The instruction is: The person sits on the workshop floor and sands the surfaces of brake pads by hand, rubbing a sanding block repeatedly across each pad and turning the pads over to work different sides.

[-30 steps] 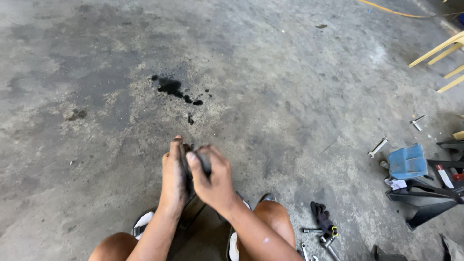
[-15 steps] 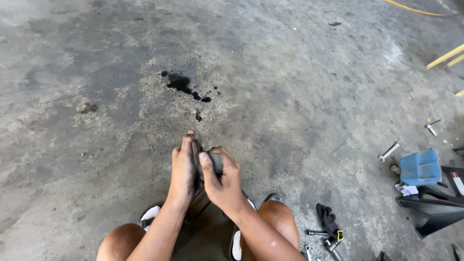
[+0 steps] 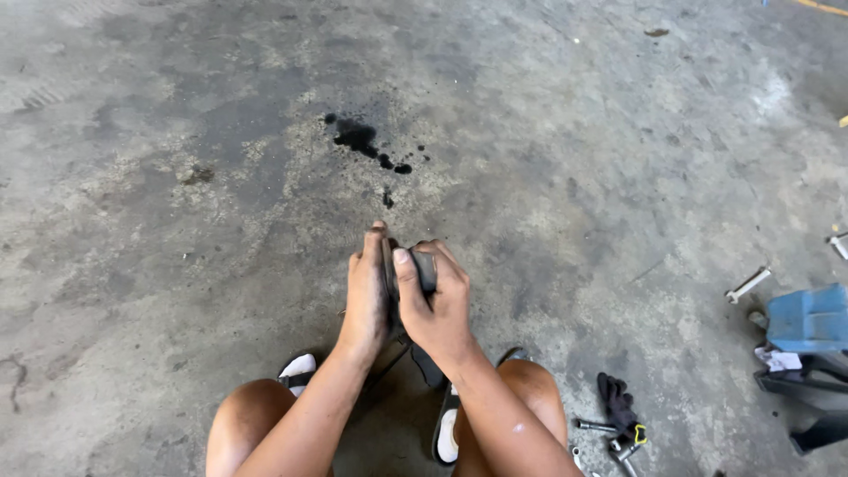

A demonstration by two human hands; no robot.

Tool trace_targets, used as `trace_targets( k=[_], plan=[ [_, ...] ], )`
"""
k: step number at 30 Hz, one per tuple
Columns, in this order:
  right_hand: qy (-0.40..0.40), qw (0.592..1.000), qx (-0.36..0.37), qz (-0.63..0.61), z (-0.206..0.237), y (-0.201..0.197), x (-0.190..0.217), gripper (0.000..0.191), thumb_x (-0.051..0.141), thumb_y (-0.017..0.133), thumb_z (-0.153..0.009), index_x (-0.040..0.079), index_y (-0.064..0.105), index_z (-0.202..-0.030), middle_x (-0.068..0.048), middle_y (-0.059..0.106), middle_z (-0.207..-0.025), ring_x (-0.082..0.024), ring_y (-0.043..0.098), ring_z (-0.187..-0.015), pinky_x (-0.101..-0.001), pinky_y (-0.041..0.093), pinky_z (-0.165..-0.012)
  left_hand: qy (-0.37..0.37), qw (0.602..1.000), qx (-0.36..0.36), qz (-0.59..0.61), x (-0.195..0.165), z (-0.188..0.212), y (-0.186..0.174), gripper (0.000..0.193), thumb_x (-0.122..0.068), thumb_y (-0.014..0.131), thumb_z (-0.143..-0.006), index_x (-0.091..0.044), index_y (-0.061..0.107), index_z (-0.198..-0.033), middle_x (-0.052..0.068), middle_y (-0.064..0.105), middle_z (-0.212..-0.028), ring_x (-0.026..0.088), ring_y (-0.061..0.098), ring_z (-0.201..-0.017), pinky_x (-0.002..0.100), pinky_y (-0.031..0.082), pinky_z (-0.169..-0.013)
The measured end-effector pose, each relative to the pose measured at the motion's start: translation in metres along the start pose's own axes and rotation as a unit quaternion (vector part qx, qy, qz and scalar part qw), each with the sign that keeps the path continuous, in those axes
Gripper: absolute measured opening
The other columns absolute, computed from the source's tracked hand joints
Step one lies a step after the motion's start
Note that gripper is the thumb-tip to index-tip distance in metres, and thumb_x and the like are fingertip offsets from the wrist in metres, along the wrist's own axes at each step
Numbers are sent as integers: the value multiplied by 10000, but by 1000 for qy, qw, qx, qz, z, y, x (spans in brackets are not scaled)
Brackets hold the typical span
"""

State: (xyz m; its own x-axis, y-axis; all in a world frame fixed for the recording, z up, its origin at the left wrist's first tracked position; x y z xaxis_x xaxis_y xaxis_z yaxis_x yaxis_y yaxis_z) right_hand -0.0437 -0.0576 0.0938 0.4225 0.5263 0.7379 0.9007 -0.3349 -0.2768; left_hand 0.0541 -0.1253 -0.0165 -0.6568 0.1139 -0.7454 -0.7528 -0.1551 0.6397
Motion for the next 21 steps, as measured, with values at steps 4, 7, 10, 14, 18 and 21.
trace_targets(
  k=[4,7,10,14,18,21],
  plan=[
    [-24,999,18,32,0,1,8,173,110,655,-1016,-28,617,-919,-140,626,-848,-252,640,-738,-354,516,-688,-56,998,-33,6,6,2,-3,438,-421,547,-1025,-106,554,-722,-22,492,-629,102,439,-537,313,368,-482],
    [-33,999,25,34,-2,1,10,177,111,660,-1008,-30,617,-908,-145,620,-836,-254,630,-726,-353,497,-666,-43,999,-22,23,0,4,0,444,-431,516,-1013,-105,580,-718,-15,513,-627,103,458,-532,311,382,-493],
    [-1,1000,11,30,-3,1,6,203,109,662,-1012,-25,605,-870,-129,617,-807,-228,607,-694,-352,483,-649,-45,999,-1,-1,-3,7,4,434,-411,551,-1033,-115,551,-715,-50,438,-627,73,373,-520,303,299,-466],
    [-32,999,22,31,-1,2,12,183,114,637,-1025,-24,606,-908,-115,617,-843,-189,623,-741,-341,500,-674,-12,1000,4,24,-8,9,4,437,-395,552,-1034,-127,520,-690,-63,416,-611,72,359,-534,303,311,-491],
    [108,993,43,-20,2,-1,-7,206,129,661,-1026,-19,606,-892,-100,604,-729,-187,544,-666,-340,470,-610,-21,1000,0,-12,-4,12,3,514,-407,551,-1044,-134,466,-617,-63,364,-571,79,290,-504,315,237,-461],
    [25,999,22,11,10,-3,5,159,127,641,-1028,-7,608,-951,-70,623,-796,-157,603,-715,-332,504,-671,-14,1000,12,-4,-10,11,3,540,-416,543,-1057,-139,441,-605,-55,358,-570,85,288,-511,325,253,-475]
  ],
)
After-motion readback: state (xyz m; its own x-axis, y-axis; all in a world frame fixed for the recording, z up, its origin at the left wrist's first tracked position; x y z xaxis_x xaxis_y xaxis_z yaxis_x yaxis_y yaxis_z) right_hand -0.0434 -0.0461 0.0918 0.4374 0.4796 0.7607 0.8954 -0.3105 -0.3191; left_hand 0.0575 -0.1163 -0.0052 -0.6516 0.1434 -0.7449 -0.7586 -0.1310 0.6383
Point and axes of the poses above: each hand's wrist, its own z-axis away from the middle knuckle, its own y-axis out of the palm, x = y × z, the point moved 7 cm from there along -z, towards the middle knuckle
